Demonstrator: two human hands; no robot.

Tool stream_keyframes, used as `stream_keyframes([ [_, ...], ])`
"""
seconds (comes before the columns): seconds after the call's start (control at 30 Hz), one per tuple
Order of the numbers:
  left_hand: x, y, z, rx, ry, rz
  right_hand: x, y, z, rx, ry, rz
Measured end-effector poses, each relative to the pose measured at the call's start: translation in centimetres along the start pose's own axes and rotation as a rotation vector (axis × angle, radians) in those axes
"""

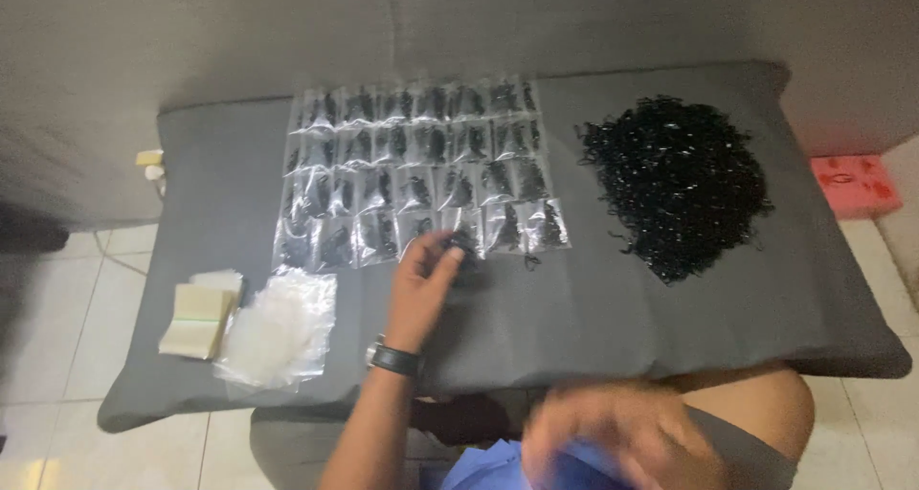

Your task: Packing small black items into individual pockets of a plastic organizer sheet.

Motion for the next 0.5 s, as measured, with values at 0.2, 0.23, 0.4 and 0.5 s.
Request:
stream_keyframes([
  [0.2, 11.4, 4.0, 6.0, -0.236, 0.403, 0.481, 14.0, 17.0, 0.3, 0.161, 0.327, -1.267],
  [0.23, 12.8, 4.2, 7.1, -0.155, 0.456, 0.589, 15.9, 19.7, -0.2, 0.065, 0.384, -1.279],
  [0.4, 13.0, 4.6, 9.5, -0.087, 0.448, 0.819, 14.0, 19.0, 0.6, 0.01, 0.376, -1.457],
  [0.5, 12.0, 5.3, 9.2, -0.08, 0.497, 1.01, 14.1, 19.1, 0.8, -0.02, 0.333, -1.443],
])
Point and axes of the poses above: each hand's wrist, its own z-axis towards the middle knuckle, its own x-axis out of the back of the hand, y = z × x, the point moved 10 cm from there along z, towards the middle knuckle, and after that the axes turned 7 degrees about x, right-handed, at the moved point
